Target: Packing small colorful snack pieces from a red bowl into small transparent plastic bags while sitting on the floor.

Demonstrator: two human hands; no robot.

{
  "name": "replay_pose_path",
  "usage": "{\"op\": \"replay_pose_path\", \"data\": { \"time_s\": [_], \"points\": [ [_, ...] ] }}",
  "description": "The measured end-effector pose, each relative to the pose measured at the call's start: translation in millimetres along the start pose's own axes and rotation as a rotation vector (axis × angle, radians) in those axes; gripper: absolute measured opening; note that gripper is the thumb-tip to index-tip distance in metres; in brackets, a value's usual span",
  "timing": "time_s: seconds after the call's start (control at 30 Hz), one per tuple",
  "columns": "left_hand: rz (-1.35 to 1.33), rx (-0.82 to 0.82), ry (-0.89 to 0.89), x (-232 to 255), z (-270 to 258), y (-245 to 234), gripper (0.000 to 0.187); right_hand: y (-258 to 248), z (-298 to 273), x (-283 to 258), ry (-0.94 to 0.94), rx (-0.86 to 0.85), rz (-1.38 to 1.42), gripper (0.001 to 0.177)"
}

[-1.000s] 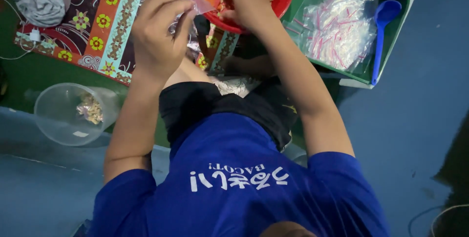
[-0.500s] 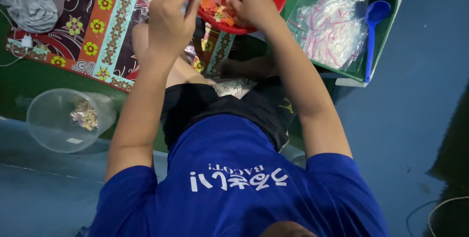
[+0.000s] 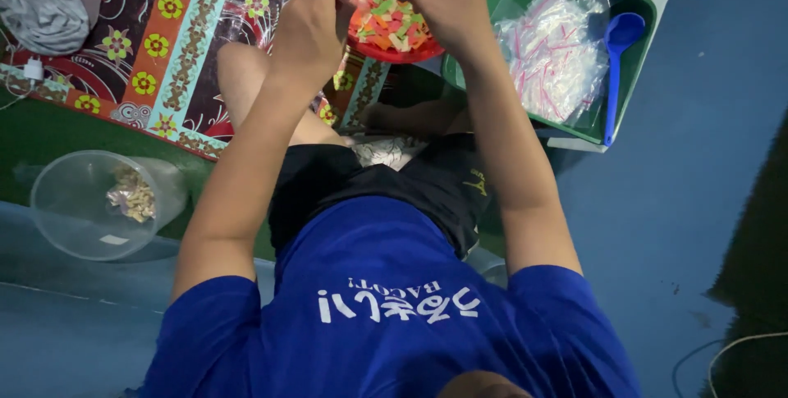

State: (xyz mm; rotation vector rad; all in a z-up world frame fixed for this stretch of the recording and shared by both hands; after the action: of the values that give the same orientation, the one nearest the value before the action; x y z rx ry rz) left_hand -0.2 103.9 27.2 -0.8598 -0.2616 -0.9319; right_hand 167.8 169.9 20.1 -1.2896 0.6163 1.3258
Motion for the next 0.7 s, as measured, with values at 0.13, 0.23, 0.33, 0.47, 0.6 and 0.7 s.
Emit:
{"op": "replay_pose_path", "data": {
  "time_s": [0.13, 0.23, 0.33, 0.47, 0.6, 0.7],
  "points": [
    [-0.038, -0.040, -0.041, -1, 1, 7, 0.035, 10, 1, -14, -0.080, -0.015, -0.068, 0.013],
    [-0.019, -0.079, -0.081, -3, 1, 9, 0.039, 14, 0, -18, -0.109, -0.028, -0.115, 0.012],
    [-0.007, -0.082, -0.091, -8, -3, 12, 0.043, 13, -1, -11, -0.086, -0.019, -0.091, 0.014],
    [-0.009, -0.080, -0.066, -14, -7, 19, 0.041, 9, -7, -5, -0.069, -0.019, -0.030, 0.016],
    [-0.011, -0.041, -0.032, -1, -1, 14, 0.026, 17, -18, 0, -0.058, -0.066, -0.015, 0.033],
    [0.025, -0.043, 0.020, 5, -1, 18, 0.020, 18, -23, -1, -0.069, -0.055, -0.077, 0.031]
  ]
}}
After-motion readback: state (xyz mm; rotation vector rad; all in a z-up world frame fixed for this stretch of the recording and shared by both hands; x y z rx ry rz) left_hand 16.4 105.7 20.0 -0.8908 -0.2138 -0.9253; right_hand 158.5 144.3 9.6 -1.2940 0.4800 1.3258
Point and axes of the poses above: each hand's wrist, its own z-axis towards the middle knuckle, its own y-axis out of the palm, x = y × z, the point moved 9 cm from there along z, towards the middle knuckle, and after that the axes turned 1 degree about y, right-handed, at the moved point
